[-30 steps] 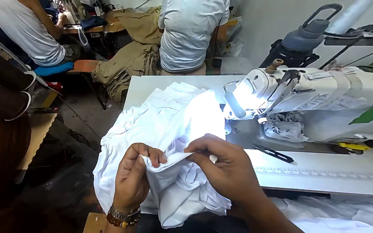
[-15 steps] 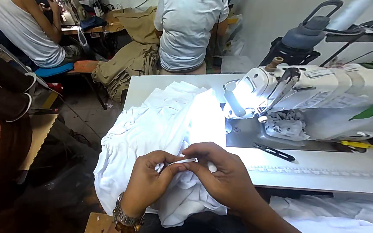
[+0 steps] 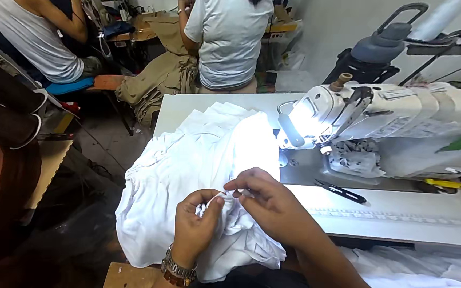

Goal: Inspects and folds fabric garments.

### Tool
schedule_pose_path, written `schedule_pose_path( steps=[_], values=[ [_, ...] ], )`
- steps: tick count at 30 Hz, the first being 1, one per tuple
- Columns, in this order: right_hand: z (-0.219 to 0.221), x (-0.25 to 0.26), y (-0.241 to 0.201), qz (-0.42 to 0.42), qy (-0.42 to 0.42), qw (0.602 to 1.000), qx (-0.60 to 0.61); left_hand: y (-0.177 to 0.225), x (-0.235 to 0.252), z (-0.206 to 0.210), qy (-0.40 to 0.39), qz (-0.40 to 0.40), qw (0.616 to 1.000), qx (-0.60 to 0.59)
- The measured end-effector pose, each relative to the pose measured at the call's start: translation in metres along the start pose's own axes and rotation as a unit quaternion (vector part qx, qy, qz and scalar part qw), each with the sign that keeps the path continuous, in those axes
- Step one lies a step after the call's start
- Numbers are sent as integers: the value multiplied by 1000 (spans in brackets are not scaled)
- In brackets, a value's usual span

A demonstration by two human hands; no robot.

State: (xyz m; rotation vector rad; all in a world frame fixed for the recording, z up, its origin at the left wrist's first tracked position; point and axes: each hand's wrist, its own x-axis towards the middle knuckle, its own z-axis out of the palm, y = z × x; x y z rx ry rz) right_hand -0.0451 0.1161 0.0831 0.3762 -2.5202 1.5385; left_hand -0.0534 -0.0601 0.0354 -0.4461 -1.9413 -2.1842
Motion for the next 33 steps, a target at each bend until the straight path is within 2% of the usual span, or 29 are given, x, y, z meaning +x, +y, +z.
schedule_pose_path(
  steps=[8,12,20,22,26,33],
  values=[
    [6,-11,-5,-95,104,990,23,0,-3,3,-4,25,1000,16],
    [11,-14,-3,-114,113,987,23,-1,-4,3,-7,39,999,35],
    [22,-5,-12,-157,127,977,-67,-4,-4,6,-3,40,998,51],
    [24,-2,-12,-160,118,978,-63,-6,-5,6,-5,43,998,47],
    [11,-2,-11,-118,101,986,63,-3,-4,2,-6,41,998,36],
    [12,-8,-3,-117,102,987,32,-4,-4,7,-10,55,997,47]
  ],
)
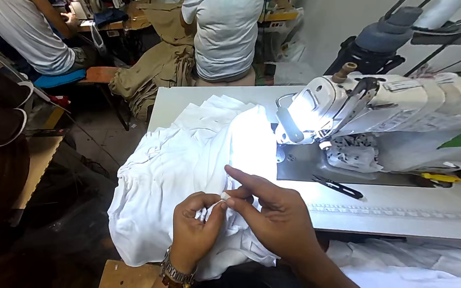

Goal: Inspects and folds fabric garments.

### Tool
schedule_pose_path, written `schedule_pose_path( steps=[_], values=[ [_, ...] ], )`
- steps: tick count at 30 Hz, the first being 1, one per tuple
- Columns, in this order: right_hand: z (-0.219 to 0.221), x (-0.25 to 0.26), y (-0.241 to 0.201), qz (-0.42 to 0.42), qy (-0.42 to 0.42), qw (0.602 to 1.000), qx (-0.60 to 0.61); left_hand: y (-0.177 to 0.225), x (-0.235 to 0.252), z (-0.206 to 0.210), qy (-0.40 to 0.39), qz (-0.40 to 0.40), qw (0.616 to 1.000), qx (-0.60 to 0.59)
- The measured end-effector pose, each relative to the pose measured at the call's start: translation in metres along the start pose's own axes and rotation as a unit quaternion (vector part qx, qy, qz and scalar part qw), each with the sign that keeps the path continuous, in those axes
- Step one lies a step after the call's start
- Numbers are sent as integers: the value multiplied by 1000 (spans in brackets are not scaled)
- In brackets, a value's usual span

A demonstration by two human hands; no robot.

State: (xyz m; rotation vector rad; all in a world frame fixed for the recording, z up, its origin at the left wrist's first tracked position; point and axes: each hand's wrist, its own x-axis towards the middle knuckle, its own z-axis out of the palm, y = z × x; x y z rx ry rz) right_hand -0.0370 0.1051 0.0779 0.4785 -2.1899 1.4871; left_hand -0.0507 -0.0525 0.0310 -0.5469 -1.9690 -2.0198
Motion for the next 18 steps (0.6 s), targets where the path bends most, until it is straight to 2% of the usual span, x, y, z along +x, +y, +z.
schedule_pose_path(
  steps=[5,11,18],
  values=[
    [11,6,-3,-24,-5,998,-56,-3,-2,0,5,-8,1000,0],
    [-1,11,-3,33,5,997,64,-1,-1,-4,4,-21,1000,-15],
    [2,1,3,11,2,1000,5,-2,0,-1,2,-21,1000,-10]
  ],
)
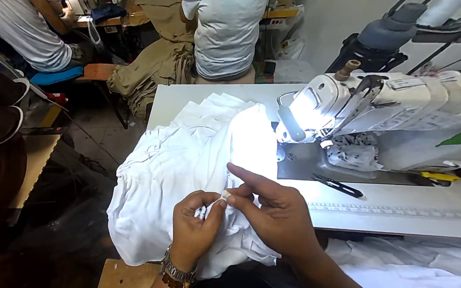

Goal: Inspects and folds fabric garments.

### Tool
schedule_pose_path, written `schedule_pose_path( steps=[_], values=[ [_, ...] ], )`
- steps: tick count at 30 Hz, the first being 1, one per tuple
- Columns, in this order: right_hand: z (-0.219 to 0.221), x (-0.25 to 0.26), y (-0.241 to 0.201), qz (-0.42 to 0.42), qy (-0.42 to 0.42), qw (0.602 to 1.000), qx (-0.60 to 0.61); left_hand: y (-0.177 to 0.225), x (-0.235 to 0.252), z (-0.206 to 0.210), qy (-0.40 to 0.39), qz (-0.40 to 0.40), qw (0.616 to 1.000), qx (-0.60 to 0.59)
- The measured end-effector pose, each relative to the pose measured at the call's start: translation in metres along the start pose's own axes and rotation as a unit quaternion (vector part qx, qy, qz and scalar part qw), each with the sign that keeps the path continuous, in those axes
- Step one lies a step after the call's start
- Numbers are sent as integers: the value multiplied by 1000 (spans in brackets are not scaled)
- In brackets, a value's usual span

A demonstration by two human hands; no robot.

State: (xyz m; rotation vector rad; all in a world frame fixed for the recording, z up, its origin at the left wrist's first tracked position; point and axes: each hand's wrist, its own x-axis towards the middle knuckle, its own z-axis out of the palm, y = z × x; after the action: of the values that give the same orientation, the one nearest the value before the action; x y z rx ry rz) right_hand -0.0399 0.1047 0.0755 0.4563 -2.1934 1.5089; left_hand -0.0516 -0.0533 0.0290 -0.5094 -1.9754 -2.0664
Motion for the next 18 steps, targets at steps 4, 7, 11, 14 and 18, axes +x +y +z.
schedule_pose_path(
  steps=[4,7,11,14,18],
  values=[
    [7,8,-2,-10,-18,1000,-2,-2,-1,4,2,14,1000,2],
    [1,19,-2,21,-12,995,97,-2,0,4,2,17,1000,-4],
    [-15,33,7,112,49,964,238,-3,2,5,25,2,1000,1],
    [-19,47,9,249,77,912,318,-8,5,23,13,45,994,94],
    [-5,87,6,356,12,881,313,-20,10,63,-98,112,931,333]
  ],
)
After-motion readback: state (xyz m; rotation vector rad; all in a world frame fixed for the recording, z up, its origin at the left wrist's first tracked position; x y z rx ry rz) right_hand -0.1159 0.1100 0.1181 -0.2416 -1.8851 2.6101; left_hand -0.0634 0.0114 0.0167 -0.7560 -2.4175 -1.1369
